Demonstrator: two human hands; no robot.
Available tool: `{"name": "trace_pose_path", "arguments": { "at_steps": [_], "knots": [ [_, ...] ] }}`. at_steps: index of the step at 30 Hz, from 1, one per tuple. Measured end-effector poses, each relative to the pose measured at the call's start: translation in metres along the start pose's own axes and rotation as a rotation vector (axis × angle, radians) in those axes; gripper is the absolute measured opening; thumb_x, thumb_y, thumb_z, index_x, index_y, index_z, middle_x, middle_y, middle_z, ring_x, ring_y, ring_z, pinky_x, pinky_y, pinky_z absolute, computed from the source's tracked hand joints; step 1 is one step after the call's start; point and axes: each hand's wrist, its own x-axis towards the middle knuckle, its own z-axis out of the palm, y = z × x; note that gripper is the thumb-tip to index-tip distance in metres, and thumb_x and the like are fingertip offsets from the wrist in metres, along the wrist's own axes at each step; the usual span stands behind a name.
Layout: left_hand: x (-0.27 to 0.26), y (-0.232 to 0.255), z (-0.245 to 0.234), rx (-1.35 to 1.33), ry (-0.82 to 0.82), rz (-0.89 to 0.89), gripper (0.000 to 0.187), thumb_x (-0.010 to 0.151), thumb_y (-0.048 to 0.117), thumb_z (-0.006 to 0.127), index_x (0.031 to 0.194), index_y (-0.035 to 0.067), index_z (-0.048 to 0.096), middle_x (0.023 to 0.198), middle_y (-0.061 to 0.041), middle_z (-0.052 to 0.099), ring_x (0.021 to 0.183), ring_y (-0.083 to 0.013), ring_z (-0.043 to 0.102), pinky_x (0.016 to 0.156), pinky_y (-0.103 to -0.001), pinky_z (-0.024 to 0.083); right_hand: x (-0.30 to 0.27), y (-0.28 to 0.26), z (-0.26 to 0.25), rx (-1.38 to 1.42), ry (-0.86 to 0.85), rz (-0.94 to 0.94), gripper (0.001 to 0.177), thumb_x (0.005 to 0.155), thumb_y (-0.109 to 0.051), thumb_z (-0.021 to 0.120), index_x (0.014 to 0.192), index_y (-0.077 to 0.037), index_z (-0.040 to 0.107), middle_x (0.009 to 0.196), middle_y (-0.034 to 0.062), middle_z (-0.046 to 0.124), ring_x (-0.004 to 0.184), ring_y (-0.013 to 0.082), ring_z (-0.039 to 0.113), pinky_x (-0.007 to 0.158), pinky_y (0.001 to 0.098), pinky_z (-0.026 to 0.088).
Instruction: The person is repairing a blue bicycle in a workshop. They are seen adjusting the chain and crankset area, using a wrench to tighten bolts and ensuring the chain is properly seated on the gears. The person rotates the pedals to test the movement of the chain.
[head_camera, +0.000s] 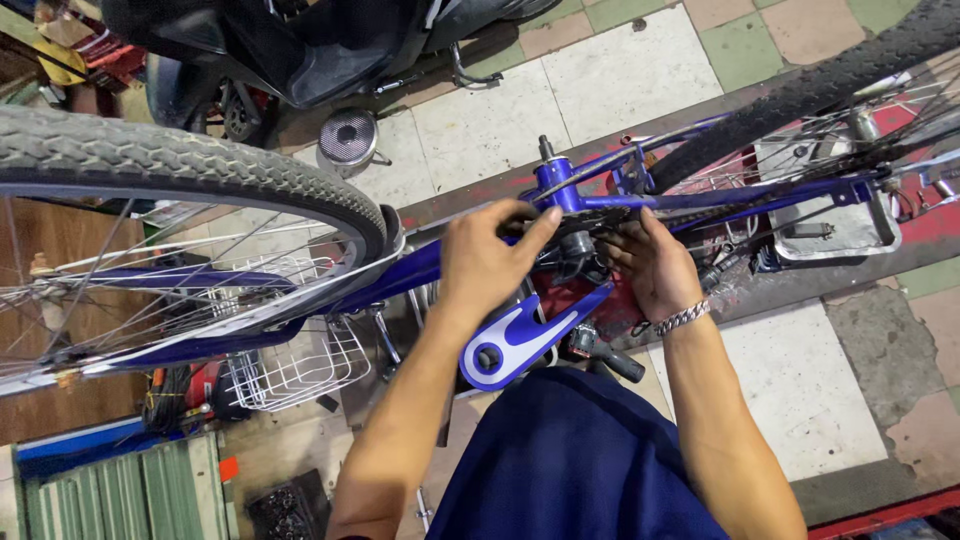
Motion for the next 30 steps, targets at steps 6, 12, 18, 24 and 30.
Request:
{"name": "trace_pose_path", "arguments": {
  "at_steps": [6, 12, 18, 24, 30],
  "knots": [
    [0.000, 0.010, 0.004, -0.085, -0.025, -0.102, 0.033, 0.093, 0.037, 0.069, 0.097, 0.005, 0.080, 0.078, -0.014, 0.076, 0.060, -0.0231, 0.072, 0.059, -0.034, 0.052, -0.011, -0.002, 0.011, -0.006, 0.004, -0.102, 0.047, 0.099, -0.034, 0.059, 0.121, 0.007, 0.061, 0.117, 0.0195, 0.069, 0.112, 0.0328, 0.070, 0.104, 0.0409, 0.053],
    [-0.004, -0.005, 0.009, -0.231, 0.068, 0.063, 0.026, 0.098, 0.027, 0.071, 0.099, 0.001, 0.078, 0.081, -0.013, 0.077, 0.071, -0.0144, 0.074, 0.063, -0.030, 0.053, -0.016, 0.000, 0.017, -0.038, 0.043, -0.212, 0.036, 0.098, -0.021, 0.060, 0.115, 0.011, 0.062, 0.114, 0.0236, 0.071, 0.106, 0.0347, 0.074, 0.097, 0.0412, 0.058],
    [0.000, -0.006, 0.007, -0.215, -0.022, -0.063, 0.027, 0.096, 0.026, 0.070, 0.099, 0.000, 0.078, 0.079, -0.013, 0.078, 0.064, -0.0141, 0.071, 0.057, -0.030, 0.051, -0.013, 0.006, 0.016, -0.057, 0.118, -0.257, 0.031, 0.100, -0.016, 0.061, 0.116, 0.011, 0.063, 0.108, 0.0216, 0.074, 0.097, 0.0294, 0.075, 0.084, 0.0333, 0.058],
    [0.002, -0.013, 0.006, -0.252, -0.040, -0.020, 0.026, 0.096, 0.025, 0.071, 0.100, 0.000, 0.078, 0.084, -0.012, 0.080, 0.075, -0.0126, 0.076, 0.066, -0.028, 0.056, -0.005, 0.020, 0.008, -0.174, 0.217, -0.344, 0.031, 0.100, -0.013, 0.066, 0.117, 0.013, 0.066, 0.104, 0.0185, 0.076, 0.091, 0.0225, 0.076, 0.079, 0.0272, 0.060],
    [-0.001, -0.007, 0.011, -0.220, 0.013, -0.088, 0.027, 0.097, 0.025, 0.070, 0.105, 0.000, 0.075, 0.090, -0.013, 0.079, 0.085, -0.0199, 0.079, 0.079, -0.032, 0.059, 0.010, 0.015, -0.014, -0.274, 0.161, -0.261, 0.036, 0.104, -0.026, 0.064, 0.112, 0.008, 0.069, 0.099, 0.0104, 0.074, 0.085, 0.0158, 0.073, 0.078, 0.0261, 0.059]
  ]
}}
